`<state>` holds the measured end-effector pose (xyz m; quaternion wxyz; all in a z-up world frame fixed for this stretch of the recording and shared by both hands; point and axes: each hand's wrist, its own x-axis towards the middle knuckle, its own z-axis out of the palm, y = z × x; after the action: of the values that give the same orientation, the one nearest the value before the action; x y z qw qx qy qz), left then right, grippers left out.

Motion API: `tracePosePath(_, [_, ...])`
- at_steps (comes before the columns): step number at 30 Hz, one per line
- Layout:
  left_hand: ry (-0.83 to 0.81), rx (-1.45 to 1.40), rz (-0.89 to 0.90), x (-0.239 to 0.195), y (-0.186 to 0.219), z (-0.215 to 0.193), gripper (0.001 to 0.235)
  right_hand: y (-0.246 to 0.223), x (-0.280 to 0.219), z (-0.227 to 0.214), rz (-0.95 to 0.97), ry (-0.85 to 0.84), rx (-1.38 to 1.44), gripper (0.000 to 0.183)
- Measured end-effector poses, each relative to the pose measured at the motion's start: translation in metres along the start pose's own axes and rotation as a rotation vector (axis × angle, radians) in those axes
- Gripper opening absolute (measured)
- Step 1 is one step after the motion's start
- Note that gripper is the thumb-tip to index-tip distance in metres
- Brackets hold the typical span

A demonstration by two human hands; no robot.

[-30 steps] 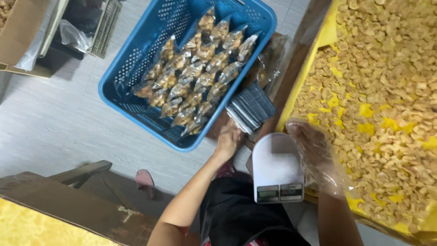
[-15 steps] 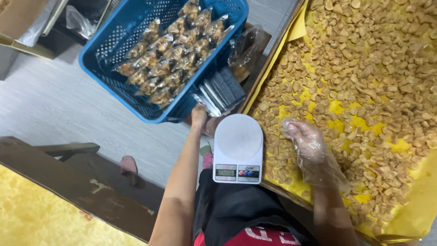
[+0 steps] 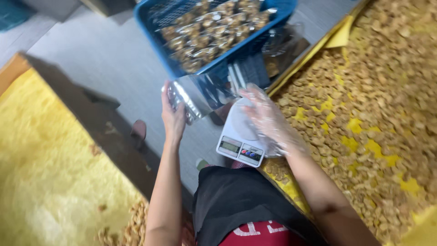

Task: The person scoops dried fruit from a large yellow tray into clear plastic bags, weighs each bag on a digital scale, and places the filled bags into a blue basket. The process repeats continuously with multiple bags being filled and stored.

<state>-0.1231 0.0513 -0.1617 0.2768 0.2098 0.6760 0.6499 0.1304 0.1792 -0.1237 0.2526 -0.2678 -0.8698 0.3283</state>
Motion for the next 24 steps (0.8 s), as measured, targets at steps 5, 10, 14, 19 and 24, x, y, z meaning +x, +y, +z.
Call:
tracePosePath(5, [0.210,0.417,0.061,-0.090,0.031,-0.087,0.023,-0.059,0.050,0.127,-0.396,-0.010,-0.216,0.064])
tracePosePath(10, [0.243,0.619,-0.145,-0.172,0.014,-0.131,0.046,-0.143,0.039,0.214,-0.780,-0.050,-0.519,0.065])
tracePosePath(14, [0.183,0.316,-0.524,-0.219,-0.025,-0.153,0.047,-0.194,-0.004,0.252,-1.116,-0.117,-0.535,0.064])
tracePosePath(19, [0.192,-0.382,-0.331,-0.263,-0.077,-0.170,0.028,-0.231,-0.034,0.274,-1.206,-0.473,-0.874,0.063])
tracePosePath(24, [0.251,-0.493,-0.340,-0.312,-0.104,-0.176,0.019,-0.248,-0.084,0.326,-1.235,-0.704,-0.830,0.076])
